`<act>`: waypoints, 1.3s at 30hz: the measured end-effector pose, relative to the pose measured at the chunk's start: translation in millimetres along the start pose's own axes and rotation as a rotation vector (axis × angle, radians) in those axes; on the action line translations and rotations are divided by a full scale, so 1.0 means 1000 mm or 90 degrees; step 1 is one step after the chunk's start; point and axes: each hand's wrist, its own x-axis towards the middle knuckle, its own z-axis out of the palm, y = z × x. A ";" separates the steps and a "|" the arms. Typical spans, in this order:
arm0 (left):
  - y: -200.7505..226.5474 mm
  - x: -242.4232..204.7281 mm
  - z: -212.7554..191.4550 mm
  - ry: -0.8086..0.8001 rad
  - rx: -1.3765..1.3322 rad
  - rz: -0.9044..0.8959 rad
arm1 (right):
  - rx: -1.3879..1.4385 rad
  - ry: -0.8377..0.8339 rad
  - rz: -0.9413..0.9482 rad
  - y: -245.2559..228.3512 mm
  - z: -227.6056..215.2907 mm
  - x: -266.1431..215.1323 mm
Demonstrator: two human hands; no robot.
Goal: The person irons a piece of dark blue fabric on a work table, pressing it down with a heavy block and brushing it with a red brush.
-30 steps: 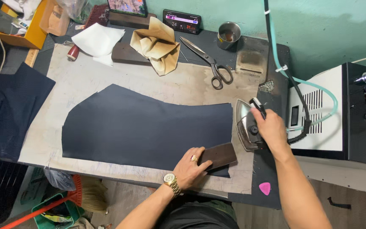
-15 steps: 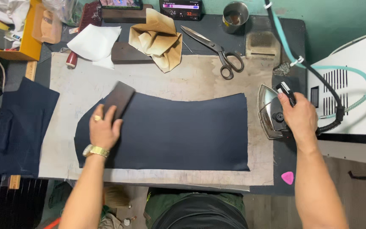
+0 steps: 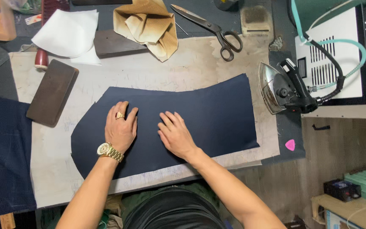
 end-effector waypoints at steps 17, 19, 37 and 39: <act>-0.087 0.009 -0.037 0.165 -0.145 -0.157 | -0.222 -0.043 0.339 0.048 -0.040 -0.058; -0.140 0.020 -0.044 0.251 -0.130 -0.255 | -0.193 -0.002 0.375 0.052 -0.042 -0.075; -0.243 0.090 -0.142 -0.024 0.370 -0.228 | -0.035 -0.071 0.433 0.063 -0.092 -0.123; -0.188 0.069 -0.174 0.118 0.233 -0.198 | -0.039 -0.064 0.396 0.077 -0.095 -0.140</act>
